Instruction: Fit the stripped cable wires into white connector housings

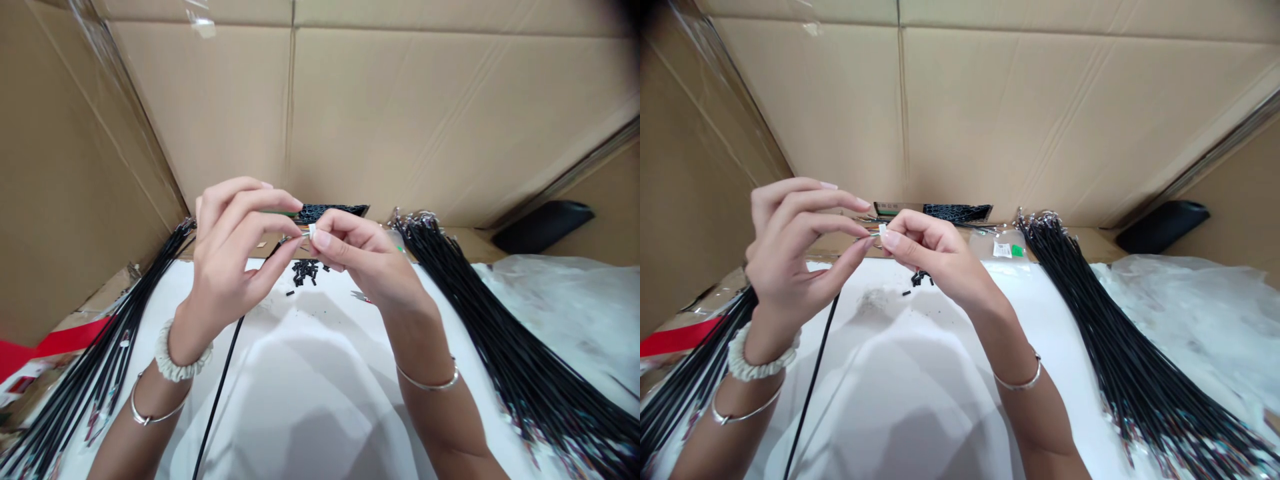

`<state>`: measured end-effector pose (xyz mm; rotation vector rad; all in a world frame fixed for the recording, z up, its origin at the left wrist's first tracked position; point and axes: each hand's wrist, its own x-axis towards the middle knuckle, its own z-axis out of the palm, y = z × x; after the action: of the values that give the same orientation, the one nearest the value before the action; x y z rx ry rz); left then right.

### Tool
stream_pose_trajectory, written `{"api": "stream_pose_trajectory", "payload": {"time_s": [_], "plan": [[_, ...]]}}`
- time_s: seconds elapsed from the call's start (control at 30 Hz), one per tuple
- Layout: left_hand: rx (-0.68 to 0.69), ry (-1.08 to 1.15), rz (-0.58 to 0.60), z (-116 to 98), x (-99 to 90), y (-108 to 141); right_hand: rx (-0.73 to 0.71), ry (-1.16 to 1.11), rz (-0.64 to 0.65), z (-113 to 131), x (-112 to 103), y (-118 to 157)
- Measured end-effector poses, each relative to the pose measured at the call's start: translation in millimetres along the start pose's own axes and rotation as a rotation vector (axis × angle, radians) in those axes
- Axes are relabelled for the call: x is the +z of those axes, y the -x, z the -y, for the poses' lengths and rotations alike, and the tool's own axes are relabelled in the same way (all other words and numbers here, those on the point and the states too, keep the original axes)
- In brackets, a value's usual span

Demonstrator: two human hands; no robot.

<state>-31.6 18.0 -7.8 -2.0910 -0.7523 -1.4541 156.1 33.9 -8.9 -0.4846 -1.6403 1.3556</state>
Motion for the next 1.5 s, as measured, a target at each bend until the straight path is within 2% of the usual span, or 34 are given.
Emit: {"api": "stream_pose_trajectory", "payload": {"time_s": [0.13,0.33,0.47,0.8,1.5], "plan": [[-0.03,0.065,0.098,1.0,-6.2,-1.7,-0.01,0.02,0.012,0.8,-0.3,0.5],[0.011,0.041,0.149,3.5,-10.7,-3.4,-0.001,0.015,0.055,0.9,-1.4,0.9],[0.092,-0.02,0.13,5.1,-10.0,-3.1,0.008,0.013,0.058,0.5,-1.0,1.4],[0.131,-0.055,0.032,2.5,-4.0,1.6,0.001,0.028,0.048,-0.9,1.0,1.4],[0.175,-0.105,0.015,5.4,-1.4,2.9,-0.008,0.024,0.017,-2.2,6.1,0.8]]}}
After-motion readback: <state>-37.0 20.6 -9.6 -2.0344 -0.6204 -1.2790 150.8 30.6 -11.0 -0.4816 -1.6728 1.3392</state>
